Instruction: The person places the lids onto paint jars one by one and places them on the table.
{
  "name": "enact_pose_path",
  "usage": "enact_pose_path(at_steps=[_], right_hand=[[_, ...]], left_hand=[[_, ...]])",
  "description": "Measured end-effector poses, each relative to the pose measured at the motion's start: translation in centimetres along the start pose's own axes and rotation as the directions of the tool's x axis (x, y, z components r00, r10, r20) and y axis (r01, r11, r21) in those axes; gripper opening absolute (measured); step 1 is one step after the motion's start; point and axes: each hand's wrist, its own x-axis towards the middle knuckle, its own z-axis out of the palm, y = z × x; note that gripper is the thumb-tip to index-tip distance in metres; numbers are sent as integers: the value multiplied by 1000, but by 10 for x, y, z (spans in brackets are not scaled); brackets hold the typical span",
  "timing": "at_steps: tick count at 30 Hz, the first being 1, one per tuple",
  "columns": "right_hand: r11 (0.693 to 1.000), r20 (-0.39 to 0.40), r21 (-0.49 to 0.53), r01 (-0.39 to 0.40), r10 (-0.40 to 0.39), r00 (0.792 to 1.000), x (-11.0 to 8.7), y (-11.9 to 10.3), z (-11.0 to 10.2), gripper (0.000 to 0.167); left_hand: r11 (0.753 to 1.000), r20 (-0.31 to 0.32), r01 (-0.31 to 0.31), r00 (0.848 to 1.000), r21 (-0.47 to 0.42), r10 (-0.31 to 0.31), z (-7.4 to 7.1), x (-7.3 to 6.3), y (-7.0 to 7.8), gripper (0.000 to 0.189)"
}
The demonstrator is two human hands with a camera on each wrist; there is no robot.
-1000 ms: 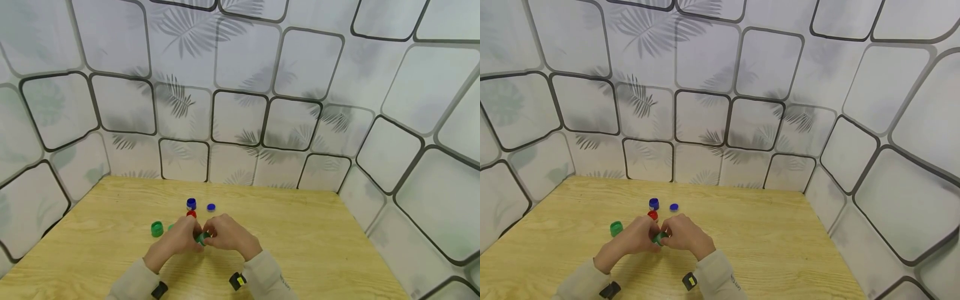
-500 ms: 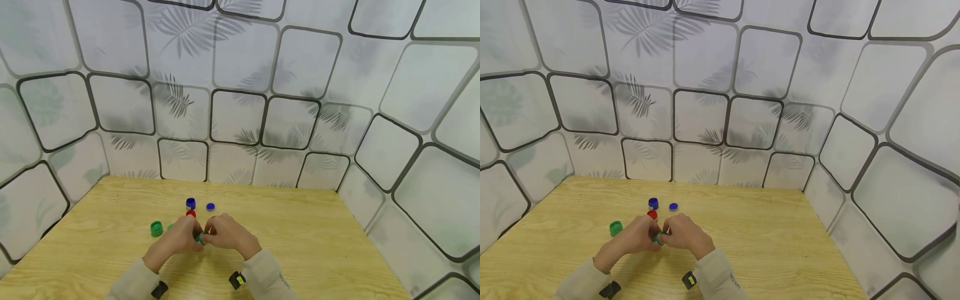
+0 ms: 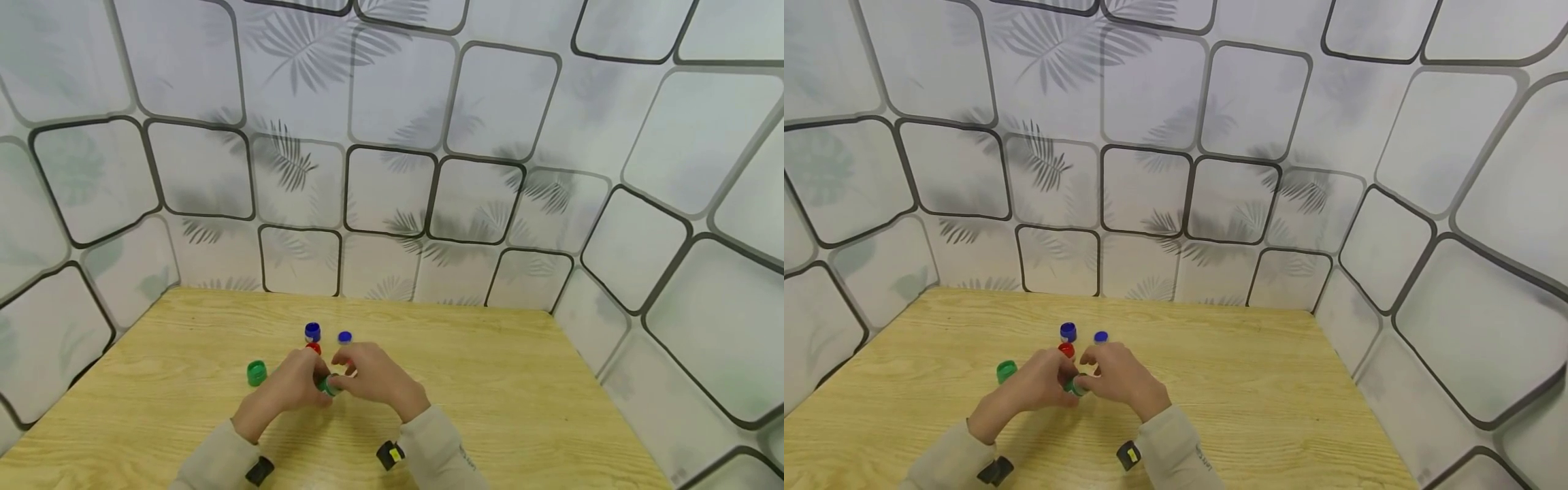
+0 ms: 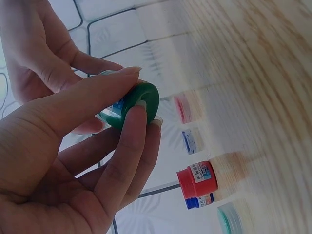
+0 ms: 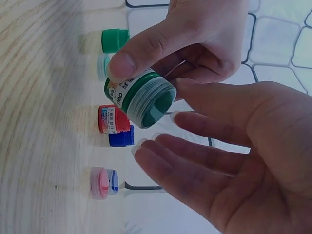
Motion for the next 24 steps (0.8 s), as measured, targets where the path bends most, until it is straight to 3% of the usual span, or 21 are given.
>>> enact_pose_path(at_steps=[11, 24], right_hand=[[996, 46, 79, 41, -45, 998, 1, -1, 1, 21], [998, 28, 35, 49, -50, 998, 0, 0, 1, 13]], left_hand=[[1000, -4, -6, 1000, -1, 6, -2, -1, 1, 17], [999, 7, -31, 999, -11, 32, -3, -1, 2, 18]])
